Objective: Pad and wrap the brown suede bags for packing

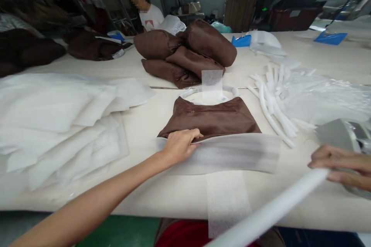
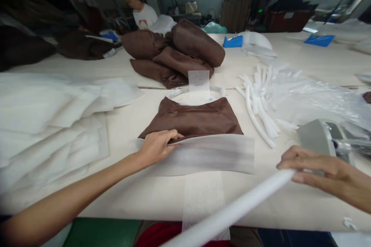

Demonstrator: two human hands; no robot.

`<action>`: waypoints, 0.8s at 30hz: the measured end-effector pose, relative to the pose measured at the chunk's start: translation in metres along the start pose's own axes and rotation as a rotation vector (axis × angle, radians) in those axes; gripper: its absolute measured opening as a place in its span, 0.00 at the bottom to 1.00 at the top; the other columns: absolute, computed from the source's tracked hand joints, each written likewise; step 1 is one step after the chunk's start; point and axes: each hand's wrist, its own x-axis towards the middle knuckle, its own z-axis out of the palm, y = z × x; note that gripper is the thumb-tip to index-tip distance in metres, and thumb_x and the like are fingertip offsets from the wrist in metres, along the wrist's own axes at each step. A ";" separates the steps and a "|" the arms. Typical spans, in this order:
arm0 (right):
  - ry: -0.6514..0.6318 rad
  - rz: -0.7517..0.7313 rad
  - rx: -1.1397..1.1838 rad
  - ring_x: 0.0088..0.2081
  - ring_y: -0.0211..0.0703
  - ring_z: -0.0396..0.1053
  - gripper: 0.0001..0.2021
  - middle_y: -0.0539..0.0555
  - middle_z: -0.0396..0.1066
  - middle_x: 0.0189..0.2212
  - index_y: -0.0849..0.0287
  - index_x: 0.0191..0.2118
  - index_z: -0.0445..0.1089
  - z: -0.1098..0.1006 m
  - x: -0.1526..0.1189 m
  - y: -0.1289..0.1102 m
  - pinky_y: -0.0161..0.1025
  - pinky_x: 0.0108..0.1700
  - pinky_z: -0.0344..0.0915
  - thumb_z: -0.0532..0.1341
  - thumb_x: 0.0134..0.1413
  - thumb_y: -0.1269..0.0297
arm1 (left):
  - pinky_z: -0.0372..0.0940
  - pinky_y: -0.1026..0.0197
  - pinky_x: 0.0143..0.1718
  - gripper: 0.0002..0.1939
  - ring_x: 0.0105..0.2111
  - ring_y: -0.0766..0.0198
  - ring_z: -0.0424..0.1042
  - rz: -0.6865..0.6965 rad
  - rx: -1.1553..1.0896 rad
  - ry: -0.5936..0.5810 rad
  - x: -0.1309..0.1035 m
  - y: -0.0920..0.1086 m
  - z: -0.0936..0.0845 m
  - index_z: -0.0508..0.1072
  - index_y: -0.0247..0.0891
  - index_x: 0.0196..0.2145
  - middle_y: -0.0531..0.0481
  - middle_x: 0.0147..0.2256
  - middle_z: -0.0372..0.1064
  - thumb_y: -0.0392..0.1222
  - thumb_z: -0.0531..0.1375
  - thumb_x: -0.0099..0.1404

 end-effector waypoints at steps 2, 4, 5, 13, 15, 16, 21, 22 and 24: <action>-0.044 -0.026 -0.064 0.39 0.45 0.78 0.11 0.54 0.77 0.40 0.43 0.46 0.77 0.019 -0.006 -0.011 0.33 0.38 0.75 0.59 0.62 0.52 | 0.61 0.61 0.35 0.08 0.42 0.57 0.75 -0.012 -0.001 -0.071 0.007 0.000 -0.008 0.73 0.46 0.41 0.56 0.42 0.77 0.42 0.63 0.63; 0.010 -0.057 -0.136 0.42 0.45 0.77 0.14 0.53 0.76 0.44 0.45 0.50 0.74 0.046 0.003 -0.026 0.33 0.41 0.75 0.58 0.64 0.53 | 0.57 0.62 0.32 0.07 0.40 0.57 0.75 -0.012 0.004 -0.101 0.013 0.000 -0.015 0.72 0.45 0.38 0.57 0.39 0.77 0.43 0.64 0.61; 0.063 -0.071 -0.180 0.42 0.44 0.77 0.15 0.53 0.75 0.45 0.46 0.52 0.73 0.060 0.012 -0.033 0.33 0.41 0.74 0.56 0.65 0.53 | 0.56 0.63 0.31 0.07 0.38 0.58 0.75 -0.005 0.005 -0.109 0.016 0.000 -0.018 0.71 0.44 0.36 0.57 0.37 0.77 0.43 0.65 0.60; 0.440 -0.124 -0.622 0.33 0.37 0.73 0.13 0.52 0.73 0.38 0.57 0.51 0.71 0.129 0.054 -0.044 0.33 0.29 0.64 0.53 0.68 0.62 | 0.53 0.64 0.29 0.11 0.32 0.62 0.72 0.098 0.004 -0.192 0.024 -0.004 -0.030 0.68 0.43 0.35 0.58 0.31 0.72 0.47 0.65 0.59; 0.466 -0.139 -0.667 0.31 0.36 0.73 0.12 0.51 0.73 0.37 0.58 0.50 0.71 0.132 0.055 -0.041 0.34 0.29 0.63 0.54 0.68 0.63 | 0.54 0.63 0.31 0.15 0.36 0.59 0.73 0.118 0.009 -0.196 0.020 -0.003 -0.030 0.67 0.43 0.39 0.56 0.35 0.73 0.51 0.65 0.60; 0.472 -0.142 -0.683 0.31 0.36 0.72 0.11 0.51 0.73 0.37 0.58 0.50 0.71 0.133 0.055 -0.041 0.34 0.29 0.62 0.55 0.68 0.63 | 0.55 0.63 0.31 0.17 0.38 0.58 0.73 0.130 0.025 -0.192 0.017 -0.001 -0.029 0.67 0.43 0.41 0.55 0.37 0.73 0.52 0.65 0.60; 0.455 -0.105 -0.737 0.29 0.38 0.70 0.10 0.52 0.72 0.35 0.59 0.48 0.71 0.138 0.053 -0.043 0.36 0.28 0.60 0.55 0.67 0.65 | 0.59 0.59 0.32 0.19 0.42 0.55 0.70 0.214 0.250 -0.103 0.003 0.009 -0.016 0.63 0.41 0.42 0.49 0.42 0.70 0.47 0.67 0.60; 0.435 -0.105 -0.736 0.30 0.40 0.70 0.10 0.54 0.71 0.36 0.60 0.47 0.71 0.136 0.053 -0.045 0.37 0.29 0.61 0.55 0.67 0.64 | 0.60 0.59 0.33 0.17 0.42 0.55 0.70 0.230 0.294 -0.078 0.001 0.011 -0.013 0.63 0.41 0.41 0.49 0.41 0.70 0.45 0.67 0.62; 0.418 -0.121 -0.738 0.36 0.46 0.70 0.12 0.58 0.71 0.39 0.61 0.49 0.70 0.125 0.053 -0.051 0.40 0.35 0.64 0.56 0.66 0.61 | 0.60 0.58 0.35 0.14 0.42 0.56 0.69 0.263 0.360 -0.033 -0.002 0.011 -0.007 0.63 0.40 0.40 0.49 0.40 0.69 0.42 0.65 0.63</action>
